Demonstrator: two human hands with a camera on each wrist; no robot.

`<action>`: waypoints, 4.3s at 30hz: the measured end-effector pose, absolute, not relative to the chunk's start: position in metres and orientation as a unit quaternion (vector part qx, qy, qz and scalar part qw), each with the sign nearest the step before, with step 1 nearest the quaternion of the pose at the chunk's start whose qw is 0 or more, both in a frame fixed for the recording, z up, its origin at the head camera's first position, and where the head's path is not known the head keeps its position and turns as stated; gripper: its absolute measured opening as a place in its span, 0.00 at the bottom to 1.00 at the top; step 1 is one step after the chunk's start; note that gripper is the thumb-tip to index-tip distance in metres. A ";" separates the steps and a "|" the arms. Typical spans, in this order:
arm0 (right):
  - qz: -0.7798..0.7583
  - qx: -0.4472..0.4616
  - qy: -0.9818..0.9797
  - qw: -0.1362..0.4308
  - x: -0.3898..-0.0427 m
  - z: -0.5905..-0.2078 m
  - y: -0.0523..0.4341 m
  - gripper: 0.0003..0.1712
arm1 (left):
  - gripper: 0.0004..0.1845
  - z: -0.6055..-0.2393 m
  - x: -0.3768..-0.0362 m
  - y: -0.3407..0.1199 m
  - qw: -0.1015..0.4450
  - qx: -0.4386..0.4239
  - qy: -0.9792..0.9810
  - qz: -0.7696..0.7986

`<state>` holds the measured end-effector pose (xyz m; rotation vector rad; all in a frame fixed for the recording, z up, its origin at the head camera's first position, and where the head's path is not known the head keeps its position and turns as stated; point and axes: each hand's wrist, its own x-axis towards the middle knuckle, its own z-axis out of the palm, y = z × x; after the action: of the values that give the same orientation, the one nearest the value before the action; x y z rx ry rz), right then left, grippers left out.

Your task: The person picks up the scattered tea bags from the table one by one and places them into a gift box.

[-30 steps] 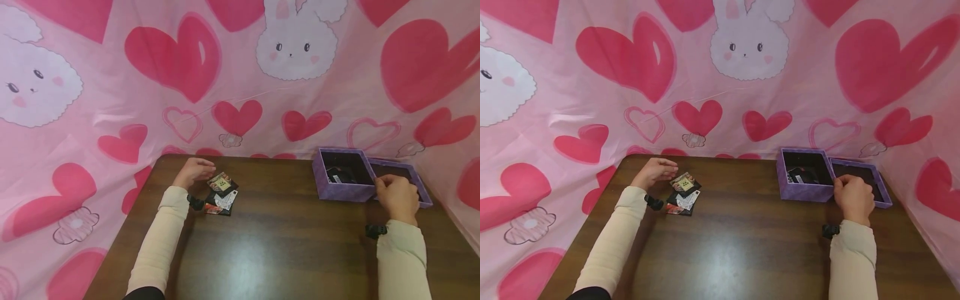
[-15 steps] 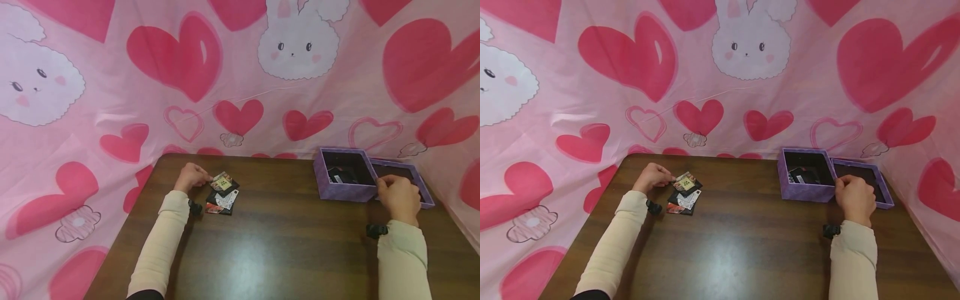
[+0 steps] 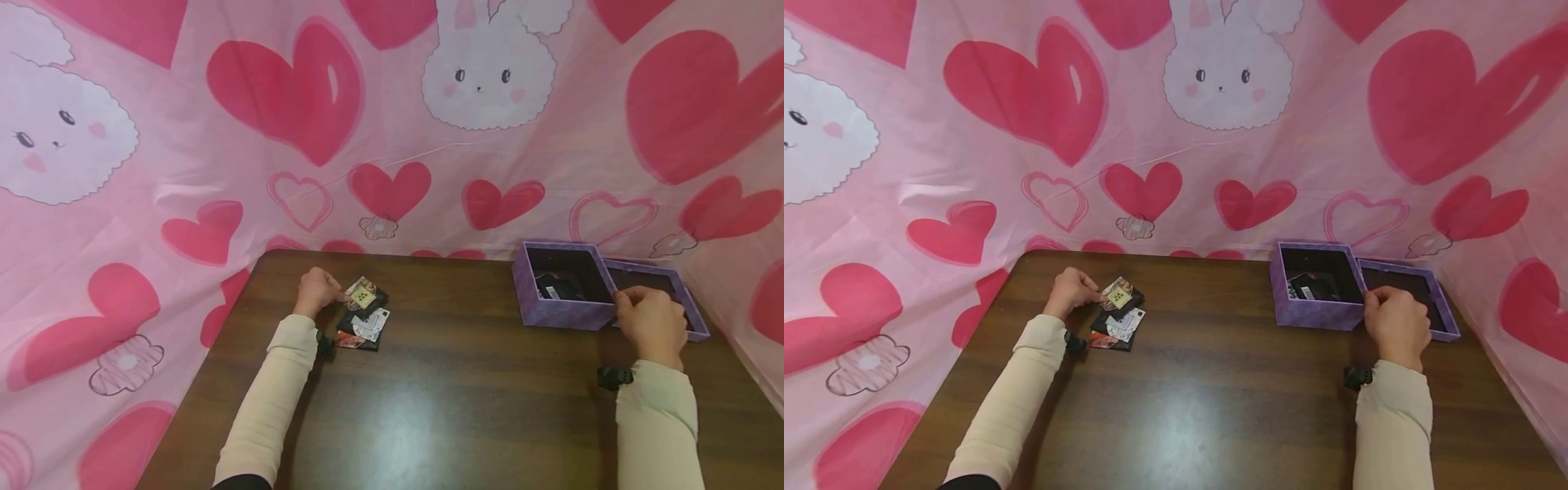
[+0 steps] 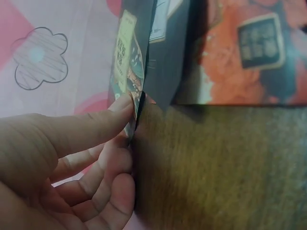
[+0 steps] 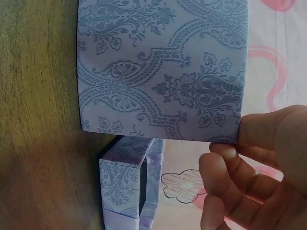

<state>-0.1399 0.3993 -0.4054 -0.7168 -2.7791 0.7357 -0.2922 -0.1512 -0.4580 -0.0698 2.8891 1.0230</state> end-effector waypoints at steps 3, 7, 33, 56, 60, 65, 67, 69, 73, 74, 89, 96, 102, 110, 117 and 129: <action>0.246 -0.241 -0.934 0.094 -0.140 -0.406 0.400 0.25 | 0.13 -0.459 -0.292 -0.151 0.038 -0.018 0.943 0.331; 0.244 -0.240 -0.934 0.098 -0.140 -0.406 0.400 0.25 | 0.12 -0.458 -0.293 -0.150 0.050 -0.017 0.944 0.325; 0.248 -0.237 -0.934 0.098 -0.141 -0.408 0.401 0.25 | 0.09 -0.445 -0.299 -0.150 0.134 -0.032 0.834 0.534; 0.247 -0.236 -0.934 0.101 -0.139 -0.408 0.403 0.25 | 0.13 -0.409 -0.304 -0.119 0.166 0.018 0.754 0.635; 0.248 -0.233 -0.935 0.098 -0.138 -0.408 0.402 0.25 | 0.12 -0.400 -0.305 -0.111 0.165 0.021 0.751 0.639; 0.250 -0.232 -0.935 0.098 -0.138 -0.409 0.401 0.25 | 0.12 -0.393 -0.308 -0.101 0.173 0.026 0.747 0.641; 0.250 -0.233 -0.935 0.099 -0.138 -0.409 0.401 0.25 | 0.12 -0.391 -0.309 -0.097 0.175 0.029 0.743 0.645; 0.249 -0.235 -0.934 0.100 -0.138 -0.408 0.402 0.25 | 0.12 -0.389 -0.310 -0.093 0.176 0.033 0.741 0.648; 0.249 -0.236 -0.934 0.099 -0.139 -0.408 0.401 0.25 | 0.12 -0.386 -0.311 -0.089 0.174 0.036 0.735 0.655; 0.249 -0.237 -0.934 0.098 -0.139 -0.408 0.402 0.25 | 0.12 -0.385 -0.311 -0.087 0.174 0.035 0.733 0.657; 0.249 -0.246 -0.932 0.093 -0.137 -0.407 0.402 0.25 | 0.12 -0.379 -0.312 -0.057 0.191 0.059 0.726 0.658; 0.246 -0.238 -0.934 0.102 -0.137 -0.408 0.401 0.24 | 0.11 -0.377 -0.311 -0.040 0.202 0.067 0.719 0.662; 0.246 -0.236 -0.934 0.104 -0.136 -0.410 0.402 0.24 | 0.11 -0.374 -0.311 -0.025 0.212 0.085 0.719 0.657; 0.248 -0.242 -0.933 0.098 -0.136 -0.410 0.404 0.24 | 0.10 -0.370 -0.307 -0.002 0.222 0.117 0.711 0.656; 0.247 -0.243 -0.933 0.098 -0.137 -0.409 0.404 0.24 | 0.11 -0.370 -0.306 0.020 0.227 0.135 0.708 0.655; 0.249 -0.239 -0.932 0.107 -0.139 -0.410 0.402 0.23 | 0.08 -0.366 -0.303 0.055 0.240 0.136 0.687 0.672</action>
<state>-0.1386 0.4022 -0.4103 -0.7044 -2.7438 0.7344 -0.3026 0.0552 -0.3659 0.3716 1.8796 1.8401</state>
